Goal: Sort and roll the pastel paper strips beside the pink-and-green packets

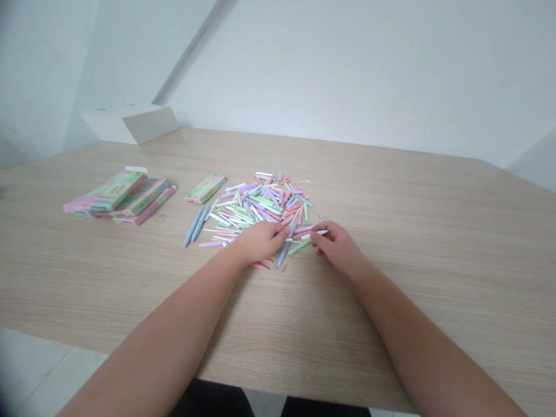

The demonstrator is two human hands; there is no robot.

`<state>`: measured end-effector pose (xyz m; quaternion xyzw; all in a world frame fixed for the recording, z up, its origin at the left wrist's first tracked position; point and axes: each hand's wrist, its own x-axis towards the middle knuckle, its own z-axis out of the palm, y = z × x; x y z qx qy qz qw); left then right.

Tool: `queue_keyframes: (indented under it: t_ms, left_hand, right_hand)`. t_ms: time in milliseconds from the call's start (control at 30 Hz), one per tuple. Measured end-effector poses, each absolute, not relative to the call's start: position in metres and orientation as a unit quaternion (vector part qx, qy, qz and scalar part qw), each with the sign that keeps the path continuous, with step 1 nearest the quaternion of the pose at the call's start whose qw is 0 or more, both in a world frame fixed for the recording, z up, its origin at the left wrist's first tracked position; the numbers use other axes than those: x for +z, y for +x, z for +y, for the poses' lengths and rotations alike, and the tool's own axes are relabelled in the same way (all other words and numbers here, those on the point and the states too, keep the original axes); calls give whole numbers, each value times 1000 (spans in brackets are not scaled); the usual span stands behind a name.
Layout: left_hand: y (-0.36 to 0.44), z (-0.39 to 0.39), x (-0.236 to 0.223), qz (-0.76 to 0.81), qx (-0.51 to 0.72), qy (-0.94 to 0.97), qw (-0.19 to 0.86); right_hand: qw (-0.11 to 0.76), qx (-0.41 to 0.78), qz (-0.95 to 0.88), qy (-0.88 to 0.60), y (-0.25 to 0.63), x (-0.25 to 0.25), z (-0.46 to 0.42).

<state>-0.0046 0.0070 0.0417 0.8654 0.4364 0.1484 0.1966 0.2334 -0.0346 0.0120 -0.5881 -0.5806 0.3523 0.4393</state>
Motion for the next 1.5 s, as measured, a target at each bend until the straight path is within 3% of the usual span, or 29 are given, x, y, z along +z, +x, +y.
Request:
queue_keyframes:
  t_ms: [233, 500, 833, 1067, 1200, 1400, 1500]
  left_hand:
    - [-7, 5, 45, 450, 147, 852, 225]
    - [-4, 9, 38, 428, 191, 857, 212]
    - [1, -3, 48, 419, 195, 841, 281]
    - [3, -7, 36, 386, 245, 838, 298]
    - [1, -5, 33, 416, 306, 752, 409]
    - [-2, 20, 36, 457, 356, 409, 705]
    - [-7, 29, 36, 409, 327, 266, 809]
  right_hand:
    - [522, 456, -460, -555, 235, 13, -33]
    - [517, 549, -423, -503, 226, 14, -36]
    - [398, 415, -634, -518, 209, 16, -52]
    - [361, 323, -652, -583, 198, 16, -54]
    - [384, 294, -630, -608, 208, 19, -51]
    - [543, 336, -469, -610, 227, 22, -36]
    - [576, 363, -419, -601, 229, 21, -31]
